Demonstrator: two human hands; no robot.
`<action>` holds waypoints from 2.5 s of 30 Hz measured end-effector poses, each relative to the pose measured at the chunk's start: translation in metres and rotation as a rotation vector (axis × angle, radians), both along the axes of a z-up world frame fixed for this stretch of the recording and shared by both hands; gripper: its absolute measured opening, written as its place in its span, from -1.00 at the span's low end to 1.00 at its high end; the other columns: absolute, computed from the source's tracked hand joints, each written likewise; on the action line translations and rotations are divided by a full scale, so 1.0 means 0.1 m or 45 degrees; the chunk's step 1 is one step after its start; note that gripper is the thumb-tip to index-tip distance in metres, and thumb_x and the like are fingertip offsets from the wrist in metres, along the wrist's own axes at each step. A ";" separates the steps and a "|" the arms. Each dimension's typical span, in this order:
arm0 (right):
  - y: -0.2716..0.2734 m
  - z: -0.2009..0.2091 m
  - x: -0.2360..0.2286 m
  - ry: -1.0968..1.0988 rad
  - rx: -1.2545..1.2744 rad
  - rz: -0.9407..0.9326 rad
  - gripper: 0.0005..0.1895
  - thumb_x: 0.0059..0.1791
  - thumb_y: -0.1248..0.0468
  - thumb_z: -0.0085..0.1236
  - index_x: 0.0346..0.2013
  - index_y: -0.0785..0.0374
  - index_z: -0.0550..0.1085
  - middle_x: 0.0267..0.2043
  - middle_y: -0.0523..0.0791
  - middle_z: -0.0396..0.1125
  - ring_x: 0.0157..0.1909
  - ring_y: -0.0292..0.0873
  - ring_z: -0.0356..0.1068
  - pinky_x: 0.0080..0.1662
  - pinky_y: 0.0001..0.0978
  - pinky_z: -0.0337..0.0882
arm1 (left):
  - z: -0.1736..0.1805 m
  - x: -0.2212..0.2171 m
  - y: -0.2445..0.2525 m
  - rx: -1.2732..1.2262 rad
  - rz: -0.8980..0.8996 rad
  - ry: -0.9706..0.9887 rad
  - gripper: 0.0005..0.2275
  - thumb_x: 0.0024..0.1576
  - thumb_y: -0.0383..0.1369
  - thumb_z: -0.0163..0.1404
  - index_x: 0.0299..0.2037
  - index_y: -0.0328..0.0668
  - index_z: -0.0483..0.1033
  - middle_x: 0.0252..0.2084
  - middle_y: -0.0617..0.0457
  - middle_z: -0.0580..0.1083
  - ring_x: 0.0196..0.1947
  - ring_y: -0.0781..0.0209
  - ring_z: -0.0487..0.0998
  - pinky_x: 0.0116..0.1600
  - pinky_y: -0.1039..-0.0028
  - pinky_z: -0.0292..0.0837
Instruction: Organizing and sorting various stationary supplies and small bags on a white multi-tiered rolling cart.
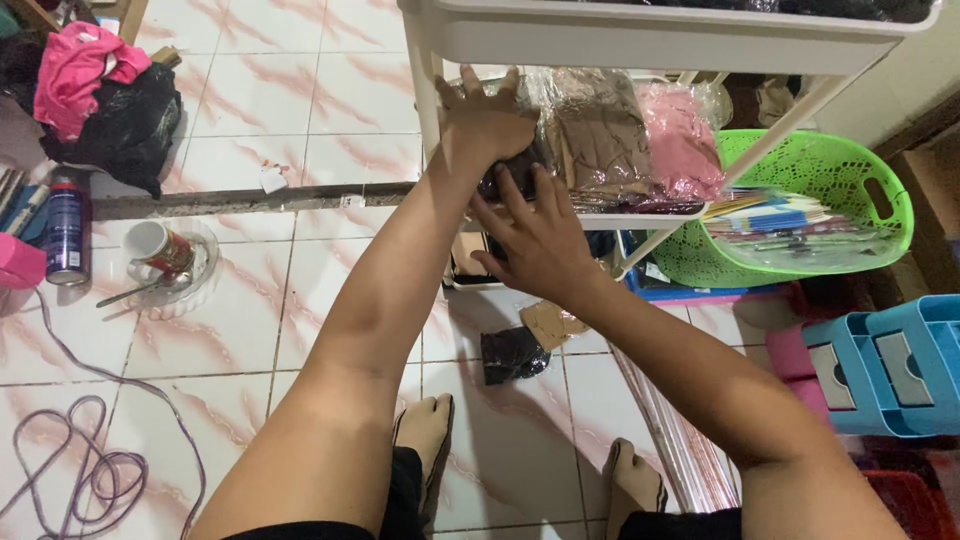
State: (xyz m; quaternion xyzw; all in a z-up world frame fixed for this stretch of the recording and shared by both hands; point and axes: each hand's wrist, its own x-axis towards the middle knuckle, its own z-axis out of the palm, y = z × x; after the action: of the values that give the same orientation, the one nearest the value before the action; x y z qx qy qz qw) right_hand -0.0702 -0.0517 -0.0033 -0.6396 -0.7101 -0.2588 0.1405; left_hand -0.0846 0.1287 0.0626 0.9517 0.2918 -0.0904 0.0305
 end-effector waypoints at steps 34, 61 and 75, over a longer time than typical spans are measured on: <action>0.05 -0.13 0.00 0.099 -0.052 -0.042 -0.26 -0.05 -0.23 0.19 0.36 -0.08 0.32 0.47 0.17 -0.02 0.37 0.56 -0.01 0.28 0.46 0.13 | -0.08 0.14 -0.02 -0.237 0.257 -0.166 -0.45 0.32 -0.05 -0.52 0.55 0.20 -0.23 0.60 0.02 -0.27 0.57 -0.23 -0.36 0.50 -0.22 -0.54; -0.14 -0.30 0.59 0.061 0.096 0.215 -0.48 0.08 0.09 0.16 0.24 0.28 0.29 0.39 0.13 0.15 0.43 0.29 0.11 0.41 0.22 0.18 | -0.28 0.04 -0.08 0.093 0.054 -0.693 -0.52 0.34 -0.13 -0.27 0.46 0.00 0.14 0.49 -0.15 0.18 0.53 -0.19 0.09 0.51 -0.31 -0.27; -0.38 0.07 0.81 0.269 0.180 -0.075 -0.51 0.08 0.18 0.17 0.27 0.33 0.41 0.38 0.06 0.28 0.34 0.23 0.21 0.30 0.10 0.23 | -0.33 0.01 -0.19 -0.248 -0.289 -0.629 -0.52 0.23 -0.36 -0.10 0.38 -0.20 0.18 0.42 -0.10 0.23 0.45 -0.10 0.15 0.44 -0.21 -0.11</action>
State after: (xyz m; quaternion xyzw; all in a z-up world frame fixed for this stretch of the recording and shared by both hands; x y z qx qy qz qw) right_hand 0.0107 -0.0892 0.0042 -0.6724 -0.6522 -0.2433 0.2516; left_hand -0.0834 0.1100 0.0293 0.9641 0.1569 0.1138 0.1815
